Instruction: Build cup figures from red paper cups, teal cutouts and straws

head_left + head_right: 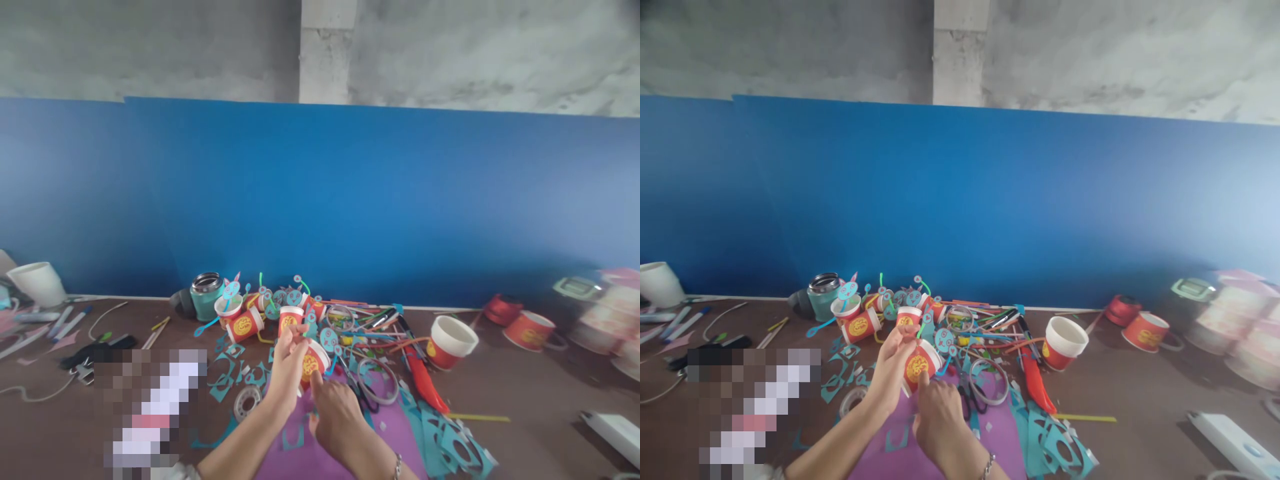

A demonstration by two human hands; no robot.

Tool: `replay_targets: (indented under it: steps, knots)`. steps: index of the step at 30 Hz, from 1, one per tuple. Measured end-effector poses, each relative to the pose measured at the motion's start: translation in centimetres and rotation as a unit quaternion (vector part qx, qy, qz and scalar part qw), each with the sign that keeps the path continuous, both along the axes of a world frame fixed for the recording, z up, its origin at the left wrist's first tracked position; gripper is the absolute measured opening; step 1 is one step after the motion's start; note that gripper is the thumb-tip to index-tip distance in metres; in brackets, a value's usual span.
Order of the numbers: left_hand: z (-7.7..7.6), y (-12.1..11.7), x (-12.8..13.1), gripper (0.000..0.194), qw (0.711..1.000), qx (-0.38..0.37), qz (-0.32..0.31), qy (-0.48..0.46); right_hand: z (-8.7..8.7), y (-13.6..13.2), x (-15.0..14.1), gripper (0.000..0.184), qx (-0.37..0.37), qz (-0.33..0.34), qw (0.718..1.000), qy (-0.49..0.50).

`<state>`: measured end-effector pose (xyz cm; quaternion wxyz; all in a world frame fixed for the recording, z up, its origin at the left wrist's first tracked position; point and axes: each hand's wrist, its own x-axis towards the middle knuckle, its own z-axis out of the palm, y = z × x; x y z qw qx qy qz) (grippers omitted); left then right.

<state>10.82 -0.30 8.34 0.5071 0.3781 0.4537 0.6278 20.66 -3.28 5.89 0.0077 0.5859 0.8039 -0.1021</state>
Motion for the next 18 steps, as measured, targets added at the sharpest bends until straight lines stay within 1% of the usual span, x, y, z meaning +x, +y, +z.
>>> replay_targets:
  steps: [4, 8, 10, 12, 15, 18]
  knots:
    - [-0.1, 0.0, 0.0, 0.024, 1.0, 0.003, -0.003, 0.002, 0.1, 0.0, 0.1, 0.049, -0.003, 0.014, 1.0, -0.009]
    - [-0.6, 0.4, -0.2, 0.02, 0.999, 0.023, 0.001, 0.029, 0.3, 0.3, 0.9, 0.049, -0.013, 0.012, 1.0, -0.011]
    - [-0.9, 0.7, -0.2, 0.018, 0.999, 0.035, -0.005, 0.04, 0.4, 0.7, 1.8, 0.046, -0.001, 0.018, 1.0, 0.019]
    - [-1.2, 1.0, -0.1, 0.017, 0.998, 0.031, -0.018, 0.044, 0.7, 1.1, 3.1, 0.038, 0.019, 0.023, 0.997, 0.071]
    - [-1.6, 1.1, 0.2, 0.02, 0.997, 0.007, -0.053, 0.064, 1.6, 1.5, 4.7, 0.03, 0.034, 0.016, 0.991, 0.132]
    - [-2.0, 1.1, 0.5, 0.015, 0.983, 0.008, -0.129, 0.127, 2.5, 1.7, 5.6, 0.025, 0.054, 0.0, 0.984, 0.169]
